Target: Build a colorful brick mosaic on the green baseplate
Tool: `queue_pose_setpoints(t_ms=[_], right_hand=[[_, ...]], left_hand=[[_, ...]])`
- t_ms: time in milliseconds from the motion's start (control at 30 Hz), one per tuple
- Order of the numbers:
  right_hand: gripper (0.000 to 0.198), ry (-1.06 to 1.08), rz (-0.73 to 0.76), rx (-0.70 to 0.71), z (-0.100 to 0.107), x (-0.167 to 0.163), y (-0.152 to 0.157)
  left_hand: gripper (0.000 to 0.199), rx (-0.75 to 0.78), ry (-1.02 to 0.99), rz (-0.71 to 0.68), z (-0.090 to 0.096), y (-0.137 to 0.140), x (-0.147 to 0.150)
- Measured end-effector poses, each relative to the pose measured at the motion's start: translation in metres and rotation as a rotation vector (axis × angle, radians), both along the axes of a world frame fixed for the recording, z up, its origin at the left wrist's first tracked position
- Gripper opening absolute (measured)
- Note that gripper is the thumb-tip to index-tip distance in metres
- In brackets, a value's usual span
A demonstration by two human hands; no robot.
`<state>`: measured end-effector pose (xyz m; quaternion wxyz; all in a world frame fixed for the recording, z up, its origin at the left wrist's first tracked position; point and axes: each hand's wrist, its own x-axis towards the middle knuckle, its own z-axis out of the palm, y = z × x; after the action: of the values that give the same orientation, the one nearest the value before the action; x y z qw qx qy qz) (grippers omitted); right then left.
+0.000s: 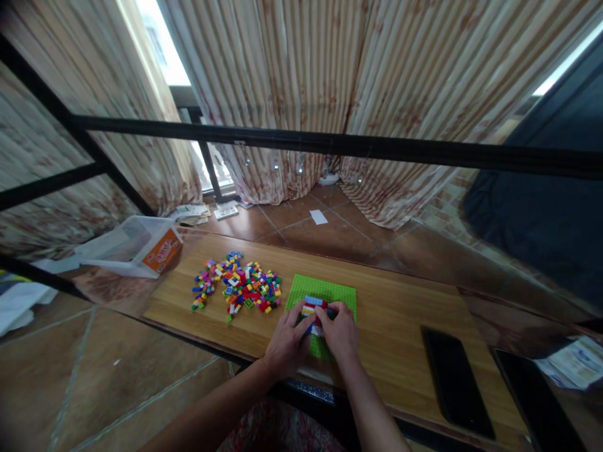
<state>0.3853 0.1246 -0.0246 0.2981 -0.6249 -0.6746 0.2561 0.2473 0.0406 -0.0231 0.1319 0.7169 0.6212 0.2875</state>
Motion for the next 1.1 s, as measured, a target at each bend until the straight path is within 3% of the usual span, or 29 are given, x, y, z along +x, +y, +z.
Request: queue_pose_setpoints(t_ms=[333, 533, 667, 833, 900, 1100], right_hand=[[0.059, 0.058, 0.032, -0.021, -0.008, 0.007, -0.012], [0.062, 0.032, 0.035, 0.01, -0.007, 0.006, -0.014], [0.064, 0.031, 0.035, 0.016, -0.005, 0.007, -0.018], [0.06, 0.179, 0.009, -0.003, -0.004, 0.013, -0.029], [0.057, 0.195, -0.004, 0.01, -0.003, 0.015, -0.035], [0.046, 0.189, -0.007, 0.024, 0.002, 0.021, -0.051]], left_hand=[[0.062, 0.062, -0.122, -0.017, -0.004, -0.001, -0.001], [0.05, 0.177, -0.296, 0.103, -0.002, -0.01, -0.007], [0.04, 0.253, -0.224, 0.245, 0.011, -0.024, -0.036], [0.023, 0.281, -0.136, 0.678, 0.016, -0.038, -0.102], [0.022, 0.237, -0.085, 0.784, 0.012, -0.041, -0.125], [0.026, 0.075, 0.079, 0.813, 0.003, -0.035, -0.147]])
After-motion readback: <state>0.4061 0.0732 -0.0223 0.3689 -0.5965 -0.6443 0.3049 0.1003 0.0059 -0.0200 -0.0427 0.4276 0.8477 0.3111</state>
